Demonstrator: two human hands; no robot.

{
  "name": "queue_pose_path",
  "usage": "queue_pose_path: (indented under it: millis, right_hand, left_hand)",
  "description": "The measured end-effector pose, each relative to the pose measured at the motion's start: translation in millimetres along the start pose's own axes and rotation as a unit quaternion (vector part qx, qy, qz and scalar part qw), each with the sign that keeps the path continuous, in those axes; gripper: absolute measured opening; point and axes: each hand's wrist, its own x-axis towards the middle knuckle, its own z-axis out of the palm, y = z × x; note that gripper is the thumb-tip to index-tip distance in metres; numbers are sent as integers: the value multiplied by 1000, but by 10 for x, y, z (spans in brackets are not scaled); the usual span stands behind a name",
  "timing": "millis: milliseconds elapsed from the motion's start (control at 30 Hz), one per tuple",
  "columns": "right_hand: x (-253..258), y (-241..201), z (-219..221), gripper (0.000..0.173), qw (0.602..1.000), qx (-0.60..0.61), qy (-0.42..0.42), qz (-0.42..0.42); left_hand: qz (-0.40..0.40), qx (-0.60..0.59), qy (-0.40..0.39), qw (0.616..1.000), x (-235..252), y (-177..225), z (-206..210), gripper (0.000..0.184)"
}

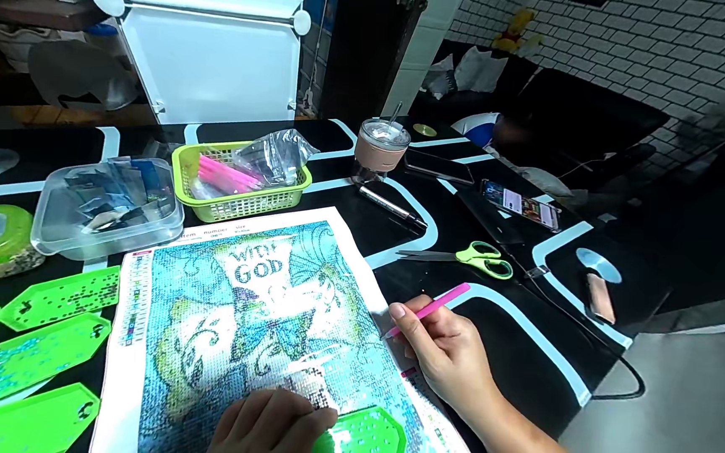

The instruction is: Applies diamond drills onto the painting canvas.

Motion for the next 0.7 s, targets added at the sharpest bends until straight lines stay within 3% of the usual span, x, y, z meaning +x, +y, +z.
queue_pose_path:
  millis: [433, 600, 700]
  right_hand:
    - [-5, 5, -2, 22, 1000, -26, -2, -9]
    - [60, -73, -65, 24, 989, 101, 22, 102]
    - [-85, -263, -2, 25, 984, 154, -33, 78]
  left_hand:
    - [7, 4, 13, 1000, -10, -3, 11, 45]
    - [16, 10, 26, 999, -11, -30, 43, 46]
    - [18, 8, 29, 999, -20, -38, 51, 46]
